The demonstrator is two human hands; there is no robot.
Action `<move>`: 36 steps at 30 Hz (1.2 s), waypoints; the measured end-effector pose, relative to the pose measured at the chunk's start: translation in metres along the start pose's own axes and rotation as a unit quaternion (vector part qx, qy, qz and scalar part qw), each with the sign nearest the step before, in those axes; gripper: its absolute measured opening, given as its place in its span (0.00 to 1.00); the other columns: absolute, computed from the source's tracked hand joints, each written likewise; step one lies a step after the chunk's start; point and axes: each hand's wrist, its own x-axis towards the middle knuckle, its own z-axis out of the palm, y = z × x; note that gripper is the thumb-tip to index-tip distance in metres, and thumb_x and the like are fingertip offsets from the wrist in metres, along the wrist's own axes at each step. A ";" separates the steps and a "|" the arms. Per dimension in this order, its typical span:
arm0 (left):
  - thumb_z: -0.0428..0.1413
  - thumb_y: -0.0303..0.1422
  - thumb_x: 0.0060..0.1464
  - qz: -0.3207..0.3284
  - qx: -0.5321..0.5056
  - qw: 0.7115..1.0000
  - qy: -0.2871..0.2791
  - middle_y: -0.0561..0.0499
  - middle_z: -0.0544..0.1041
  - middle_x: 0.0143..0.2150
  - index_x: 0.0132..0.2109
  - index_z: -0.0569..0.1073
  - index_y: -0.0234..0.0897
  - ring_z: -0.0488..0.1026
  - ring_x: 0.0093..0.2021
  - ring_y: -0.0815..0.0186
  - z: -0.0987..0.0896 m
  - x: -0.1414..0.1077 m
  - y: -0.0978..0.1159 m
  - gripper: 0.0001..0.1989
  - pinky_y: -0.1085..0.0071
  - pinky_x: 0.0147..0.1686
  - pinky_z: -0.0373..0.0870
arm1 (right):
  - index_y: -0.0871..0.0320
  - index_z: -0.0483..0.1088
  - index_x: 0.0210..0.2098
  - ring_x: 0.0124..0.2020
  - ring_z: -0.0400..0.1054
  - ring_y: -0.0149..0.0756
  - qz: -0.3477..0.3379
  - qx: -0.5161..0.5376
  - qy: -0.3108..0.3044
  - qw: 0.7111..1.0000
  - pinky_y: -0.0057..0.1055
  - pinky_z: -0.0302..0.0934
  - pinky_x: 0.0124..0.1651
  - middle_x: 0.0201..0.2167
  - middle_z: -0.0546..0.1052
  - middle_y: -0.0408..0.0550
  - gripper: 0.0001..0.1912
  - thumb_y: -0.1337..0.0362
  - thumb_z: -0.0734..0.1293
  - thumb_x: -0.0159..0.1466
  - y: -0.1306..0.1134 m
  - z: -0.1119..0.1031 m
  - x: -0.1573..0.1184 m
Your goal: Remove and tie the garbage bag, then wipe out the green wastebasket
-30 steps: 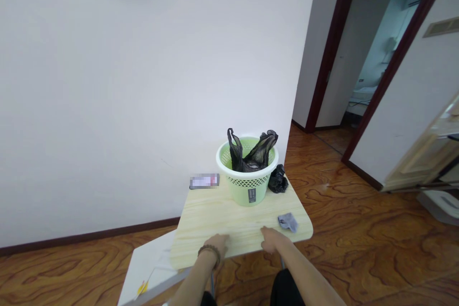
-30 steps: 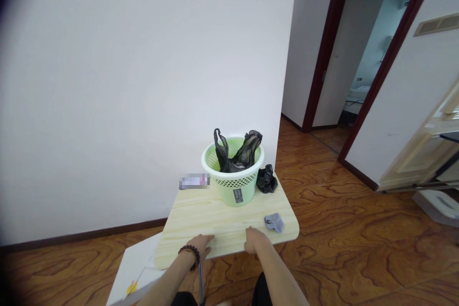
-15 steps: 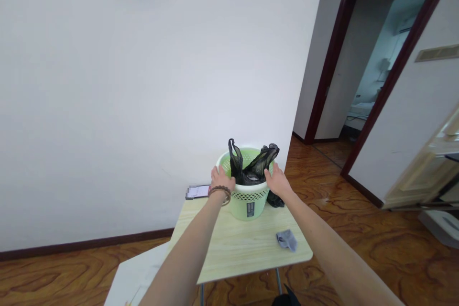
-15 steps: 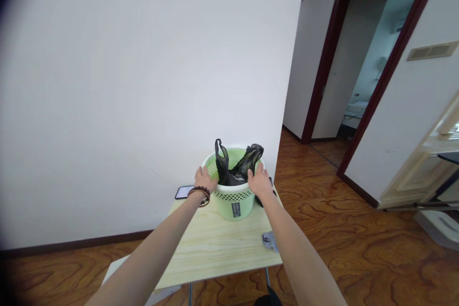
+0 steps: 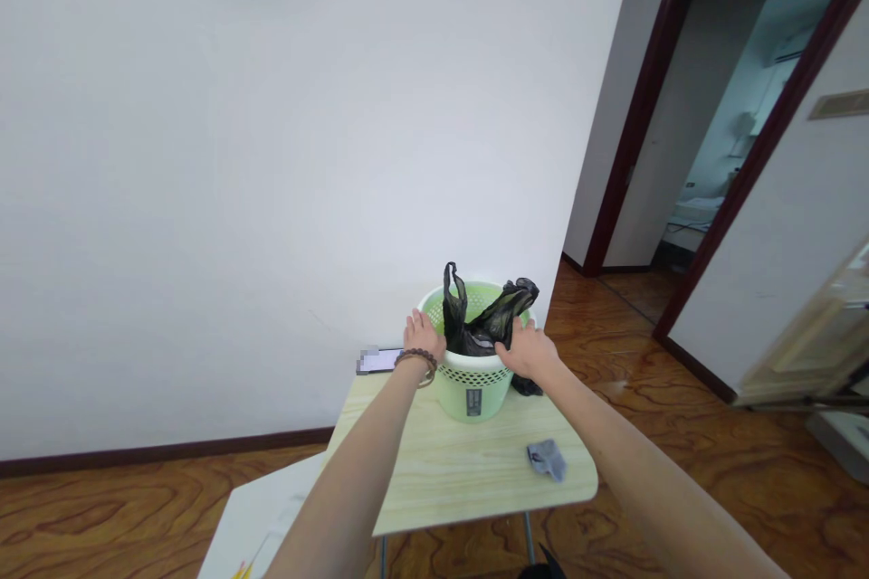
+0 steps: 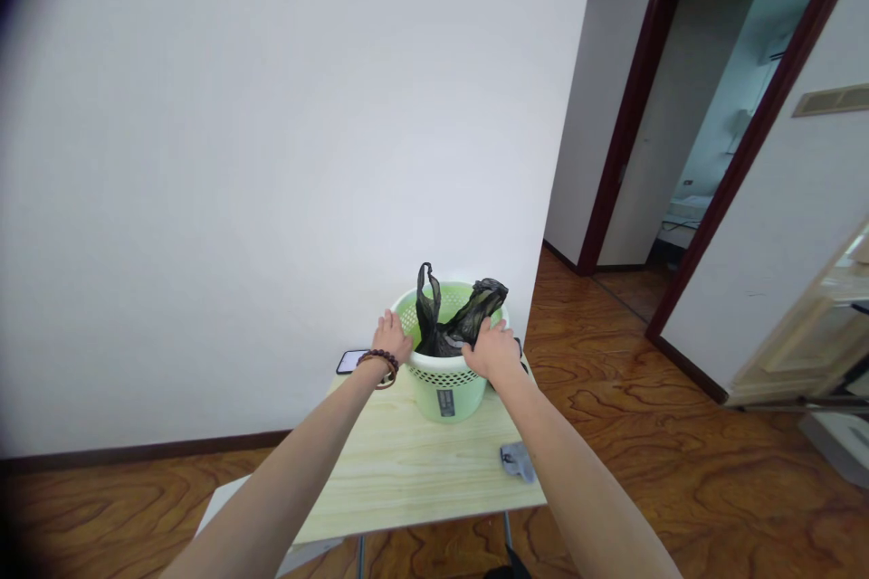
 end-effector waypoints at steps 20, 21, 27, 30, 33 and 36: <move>0.54 0.49 0.47 0.031 0.067 0.997 -0.035 0.35 0.77 0.44 0.65 0.48 0.23 0.71 0.51 0.52 -0.006 0.032 0.020 0.47 0.61 0.53 0.58 | 0.56 0.62 0.46 0.37 0.66 0.38 -0.114 0.220 0.022 0.969 0.33 0.60 0.41 0.38 0.72 0.45 0.27 0.49 0.69 0.52 -0.007 0.034 0.056; 0.56 0.48 0.46 0.041 0.072 0.996 -0.033 0.35 0.77 0.45 0.65 0.47 0.26 0.72 0.50 0.52 -0.003 0.034 0.019 0.47 0.61 0.53 0.57 | 0.56 0.62 0.47 0.38 0.67 0.39 -0.081 0.234 0.035 0.968 0.34 0.60 0.41 0.38 0.72 0.45 0.28 0.49 0.69 0.52 -0.008 0.036 0.057; 0.61 0.49 0.38 0.090 0.052 0.993 -0.056 0.36 0.66 0.60 0.67 0.43 0.38 0.66 0.57 0.50 -0.007 0.032 0.020 0.54 0.55 0.56 0.55 | 0.59 0.66 0.49 0.46 0.66 0.41 -0.095 0.229 0.066 0.966 0.34 0.58 0.49 0.42 0.74 0.52 0.23 0.52 0.65 0.58 -0.012 0.038 0.063; 0.61 0.52 0.36 0.098 0.042 0.990 -0.092 0.39 0.58 0.66 0.68 0.42 0.44 0.65 0.58 0.48 -0.013 0.029 0.022 0.56 0.54 0.55 0.59 | 0.59 0.72 0.38 0.43 0.68 0.41 -0.108 0.174 0.047 0.978 0.33 0.60 0.47 0.38 0.75 0.54 0.16 0.56 0.58 0.64 -0.014 0.036 0.064; 0.62 0.52 0.35 0.099 0.028 0.988 -0.118 0.40 0.55 0.67 0.68 0.39 0.45 0.66 0.56 0.47 -0.015 0.029 0.023 0.58 0.57 0.51 0.63 | 0.60 0.72 0.38 0.42 0.69 0.41 -0.117 0.145 0.045 0.982 0.32 0.61 0.44 0.37 0.76 0.54 0.17 0.59 0.55 0.66 -0.014 0.030 0.063; 0.63 0.50 0.35 0.122 -0.002 0.986 -0.112 0.37 0.56 0.66 0.68 0.35 0.40 0.59 0.62 0.48 -0.013 0.033 0.023 0.62 0.59 0.53 0.61 | 0.59 0.72 0.41 0.44 0.68 0.40 -0.150 0.142 0.058 0.977 0.32 0.61 0.47 0.41 0.75 0.54 0.16 0.63 0.54 0.66 -0.015 0.021 0.059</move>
